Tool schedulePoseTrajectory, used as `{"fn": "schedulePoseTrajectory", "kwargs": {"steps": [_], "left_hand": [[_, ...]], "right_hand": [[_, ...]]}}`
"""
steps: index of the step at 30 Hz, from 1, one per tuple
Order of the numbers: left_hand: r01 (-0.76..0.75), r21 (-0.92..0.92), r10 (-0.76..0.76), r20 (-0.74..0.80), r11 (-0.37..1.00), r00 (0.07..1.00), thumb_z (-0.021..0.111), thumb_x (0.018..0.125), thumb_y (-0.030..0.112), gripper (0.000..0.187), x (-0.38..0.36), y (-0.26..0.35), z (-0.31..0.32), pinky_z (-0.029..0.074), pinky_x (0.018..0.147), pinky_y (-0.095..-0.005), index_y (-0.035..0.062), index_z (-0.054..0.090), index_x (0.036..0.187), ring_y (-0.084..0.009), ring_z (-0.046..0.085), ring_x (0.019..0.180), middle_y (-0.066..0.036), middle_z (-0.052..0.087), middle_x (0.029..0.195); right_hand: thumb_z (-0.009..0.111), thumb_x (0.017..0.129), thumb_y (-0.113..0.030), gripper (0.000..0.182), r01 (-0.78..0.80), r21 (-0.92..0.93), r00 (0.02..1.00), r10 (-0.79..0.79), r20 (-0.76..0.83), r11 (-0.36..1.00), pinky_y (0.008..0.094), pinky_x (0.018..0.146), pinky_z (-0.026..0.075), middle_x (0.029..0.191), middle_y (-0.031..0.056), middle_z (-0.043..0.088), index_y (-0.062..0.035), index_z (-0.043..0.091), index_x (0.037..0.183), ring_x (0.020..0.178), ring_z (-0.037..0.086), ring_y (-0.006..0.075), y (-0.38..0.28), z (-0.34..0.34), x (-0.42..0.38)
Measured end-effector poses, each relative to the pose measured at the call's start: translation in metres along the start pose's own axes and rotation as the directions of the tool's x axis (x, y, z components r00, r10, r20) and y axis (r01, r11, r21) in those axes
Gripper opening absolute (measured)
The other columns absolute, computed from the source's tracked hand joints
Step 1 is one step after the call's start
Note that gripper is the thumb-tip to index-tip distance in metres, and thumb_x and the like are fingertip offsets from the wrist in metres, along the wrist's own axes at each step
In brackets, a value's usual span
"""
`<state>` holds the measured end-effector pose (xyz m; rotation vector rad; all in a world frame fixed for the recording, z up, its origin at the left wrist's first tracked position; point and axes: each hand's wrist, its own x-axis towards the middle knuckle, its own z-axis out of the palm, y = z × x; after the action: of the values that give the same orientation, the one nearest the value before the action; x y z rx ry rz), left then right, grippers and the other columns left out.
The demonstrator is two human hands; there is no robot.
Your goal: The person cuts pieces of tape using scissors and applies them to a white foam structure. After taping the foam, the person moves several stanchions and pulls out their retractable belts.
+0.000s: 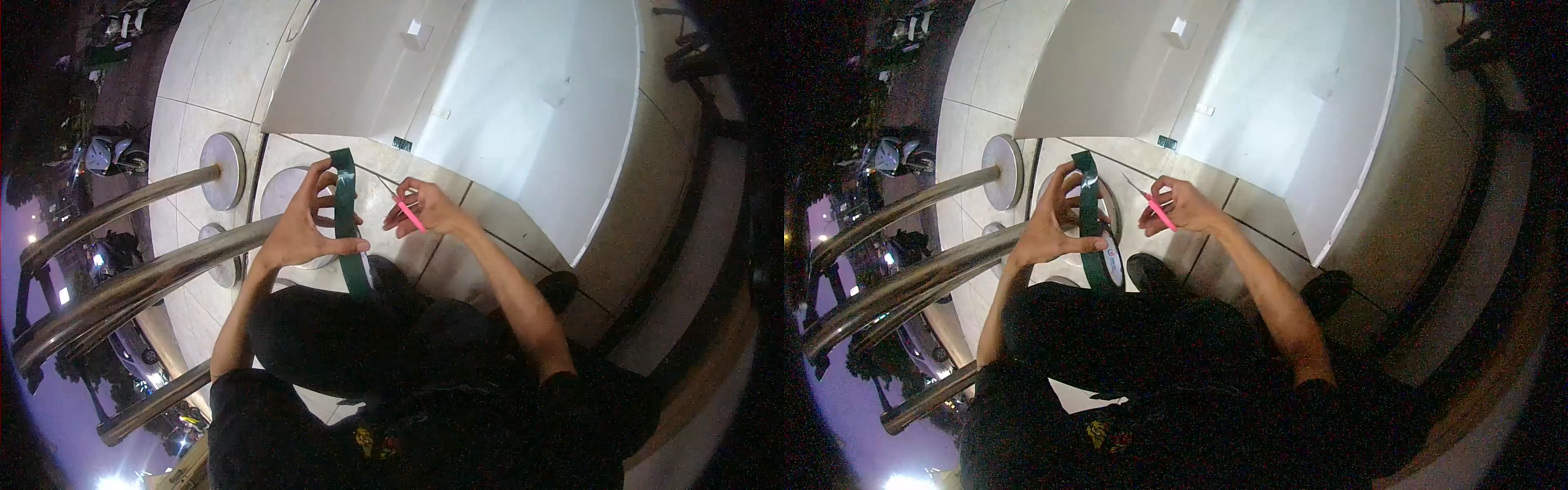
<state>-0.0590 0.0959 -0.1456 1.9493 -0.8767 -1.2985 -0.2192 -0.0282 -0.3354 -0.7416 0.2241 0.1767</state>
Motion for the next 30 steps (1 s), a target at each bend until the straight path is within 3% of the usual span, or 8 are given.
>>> {"fn": "schedulePoseTrajectory", "kwargs": {"steps": [4,5,10,12,14,18,24,30], "left_hand": [[0.093,0.021,-0.094,0.072,0.995,0.993,0.092,0.055,0.019,0.110,-0.007,0.021,0.001,0.059,0.075,-0.0380,0.0027,0.023,0.138,-0.0268,0.063,0.095,-0.025,0.043,0.128],[0.013,0.100,-0.021,0.085,0.995,0.996,0.092,0.056,0.018,0.109,-0.005,0.015,0.007,0.059,0.073,-0.0362,0.0017,0.022,0.137,-0.0265,0.063,0.095,-0.025,0.041,0.130],[0.013,0.019,-0.014,0.048,1.000,0.999,0.091,0.057,0.016,0.110,-0.002,0.014,0.006,0.059,0.075,-0.0364,0.0016,0.018,0.137,-0.0263,0.063,0.095,-0.025,0.037,0.132],[0.030,0.029,-0.030,0.009,0.999,1.000,0.089,0.057,0.001,0.103,-0.002,0.017,0.009,0.060,0.077,-0.0376,0.0071,0.021,0.134,-0.0260,0.064,0.092,-0.015,0.041,0.127],[-0.016,0.042,0.016,0.004,0.999,1.000,0.090,0.057,0.008,0.106,-0.001,0.016,0.004,0.060,0.077,-0.0379,0.0052,0.018,0.136,-0.0265,0.065,0.093,-0.019,0.040,0.128],[-0.104,0.062,0.105,-0.007,0.993,0.994,0.091,0.058,0.015,0.111,0.001,0.019,-0.005,0.059,0.078,-0.0390,0.0039,0.015,0.138,-0.0265,0.065,0.093,-0.023,0.039,0.129],[-0.111,0.129,0.096,0.117,0.985,0.988,0.090,0.058,0.014,0.109,0.008,0.025,-0.011,0.059,0.079,-0.0389,0.0047,0.017,0.139,-0.0263,0.065,0.092,-0.022,0.037,0.131],[-0.106,0.183,0.056,0.258,0.977,0.964,0.090,0.058,0.011,0.108,0.016,0.025,-0.010,0.058,0.080,-0.0398,0.0068,0.019,0.139,-0.0272,0.063,0.096,-0.019,0.036,0.135]], "right_hand": [[0.081,0.064,0.006,0.054,0.096,-0.372,0.995,-0.087,0.040,0.923,0.0392,0.080,0.058,0.097,0.0179,0.066,-0.0037,0.046,0.104,0.096,0.066,0.0292,-0.029,-0.005,-0.008],[0.085,0.060,0.004,0.060,0.010,-0.184,0.997,0.004,0.075,0.983,0.0377,0.084,0.056,0.099,0.0168,0.066,-0.0048,0.046,0.105,0.098,0.066,0.0262,-0.029,-0.004,-0.006],[0.085,0.059,0.003,0.062,0.044,-0.327,0.991,0.002,0.137,0.944,0.0372,0.085,0.056,0.100,0.0155,0.065,-0.0039,0.045,0.106,0.099,0.065,0.0258,-0.037,0.001,-0.009],[0.085,0.060,0.003,0.062,0.026,-0.374,0.992,0.023,0.126,0.927,0.0370,0.084,0.056,0.100,0.0151,0.065,-0.0036,0.045,0.107,0.098,0.065,0.0267,-0.034,0.004,-0.009],[0.084,0.061,0.003,0.061,-0.021,-0.195,0.993,0.044,0.111,0.981,0.0356,0.079,0.057,0.101,0.0153,0.065,-0.0030,0.045,0.107,0.097,0.066,0.0269,-0.029,0.009,-0.010],[0.084,0.062,0.002,0.058,-0.005,-0.155,0.994,0.022,0.106,0.988,0.0343,0.076,0.057,0.097,0.0152,0.066,-0.0026,0.046,0.105,0.094,0.066,0.0255,-0.040,0.014,-0.014],[0.091,0.056,-0.009,0.053,-0.023,-0.696,0.999,0.044,0.012,0.718,0.0254,0.054,0.044,0.072,0.0048,0.062,-0.0026,0.051,0.090,0.062,0.053,0.0096,-0.101,0.012,-0.028],[0.093,0.053,-0.020,0.054,-0.046,-0.705,0.998,0.061,-0.003,0.708,0.0263,0.050,0.037,0.062,0.0026,0.060,-0.0034,0.050,0.081,0.056,0.048,0.0097,-0.114,0.018,-0.032]]}}
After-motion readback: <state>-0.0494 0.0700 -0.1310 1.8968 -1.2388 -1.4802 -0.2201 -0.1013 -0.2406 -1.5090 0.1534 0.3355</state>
